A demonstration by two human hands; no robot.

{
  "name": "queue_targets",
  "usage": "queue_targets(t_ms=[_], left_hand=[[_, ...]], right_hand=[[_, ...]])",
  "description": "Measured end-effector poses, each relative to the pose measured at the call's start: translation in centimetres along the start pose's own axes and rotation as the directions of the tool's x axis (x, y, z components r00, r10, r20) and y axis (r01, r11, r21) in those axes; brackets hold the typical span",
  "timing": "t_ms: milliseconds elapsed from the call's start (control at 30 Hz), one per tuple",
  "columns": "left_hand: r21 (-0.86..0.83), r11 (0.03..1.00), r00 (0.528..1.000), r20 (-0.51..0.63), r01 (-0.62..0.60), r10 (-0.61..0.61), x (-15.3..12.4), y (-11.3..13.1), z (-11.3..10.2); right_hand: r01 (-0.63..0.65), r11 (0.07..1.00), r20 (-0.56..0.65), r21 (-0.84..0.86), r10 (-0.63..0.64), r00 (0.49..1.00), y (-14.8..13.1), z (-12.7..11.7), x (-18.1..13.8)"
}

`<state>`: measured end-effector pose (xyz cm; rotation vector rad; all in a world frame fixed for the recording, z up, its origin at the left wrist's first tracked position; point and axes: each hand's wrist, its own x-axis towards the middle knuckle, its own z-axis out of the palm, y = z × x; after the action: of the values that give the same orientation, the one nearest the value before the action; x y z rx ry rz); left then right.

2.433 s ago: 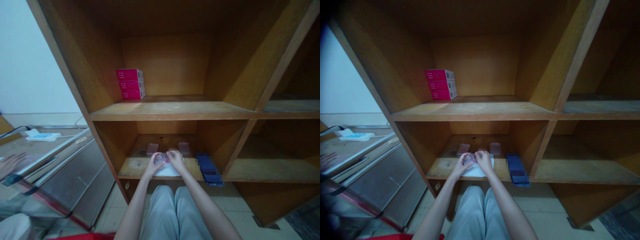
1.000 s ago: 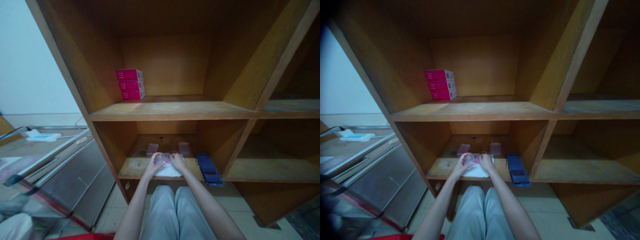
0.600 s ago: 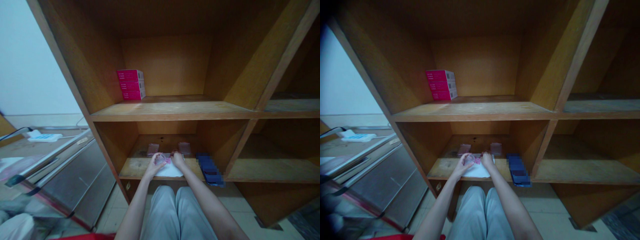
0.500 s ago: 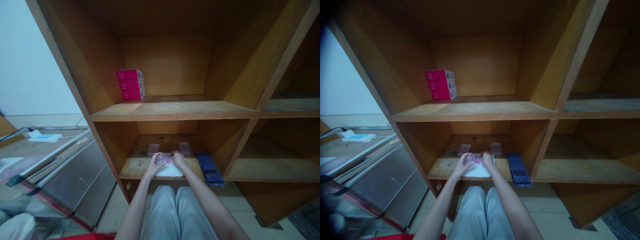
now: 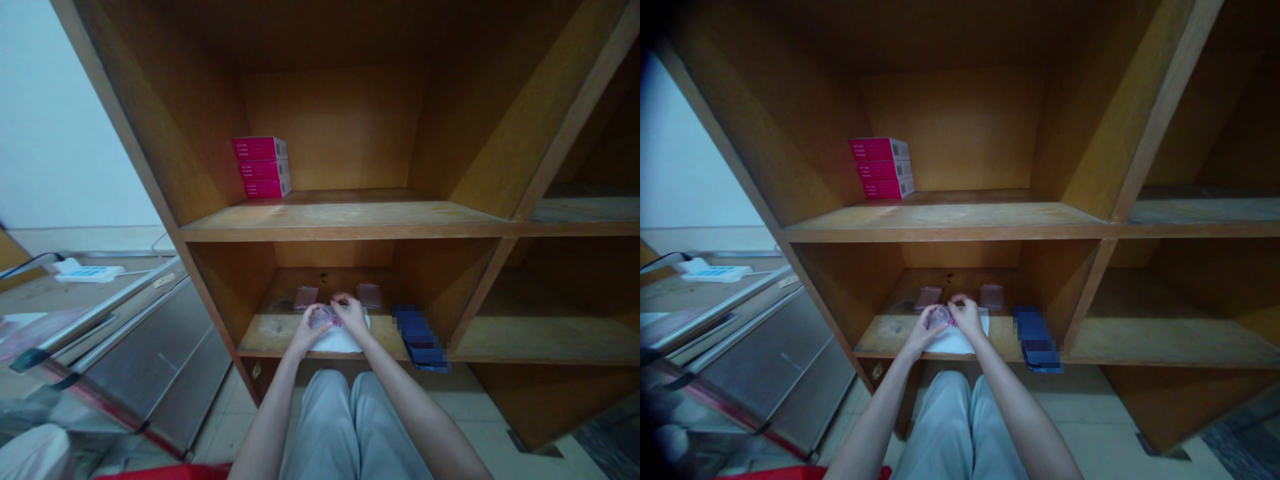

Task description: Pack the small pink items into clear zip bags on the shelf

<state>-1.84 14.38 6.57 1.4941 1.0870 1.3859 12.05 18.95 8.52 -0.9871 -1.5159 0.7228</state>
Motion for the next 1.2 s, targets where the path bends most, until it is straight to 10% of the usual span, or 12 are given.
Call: queue_targets(t_ms=[167,533,1200], left_hand=[[-0.001,1.0,1.0,-0.014,0.002,-0.002,0.1,0.0,0.0],[0.009,1.0,1.0,-0.027,0.003,-0.002,-0.1,0.3,0.1],[-0.019,1.0,0.993,-0.116,0.0,-0.002,-0.1,0.7,0.2]], right_hand=[[0.05,0.999,0.111,0.022,-0.052,0.993,-1.0,-0.2,-1.3],[-0.12,0.992,-0.062,-0.037,0.117,0.991,3.6,-0.1,-2.8],[0.036,0.999,-0.173,-0.001,-0.036,0.984,1.8,-0.8,-3.4]])
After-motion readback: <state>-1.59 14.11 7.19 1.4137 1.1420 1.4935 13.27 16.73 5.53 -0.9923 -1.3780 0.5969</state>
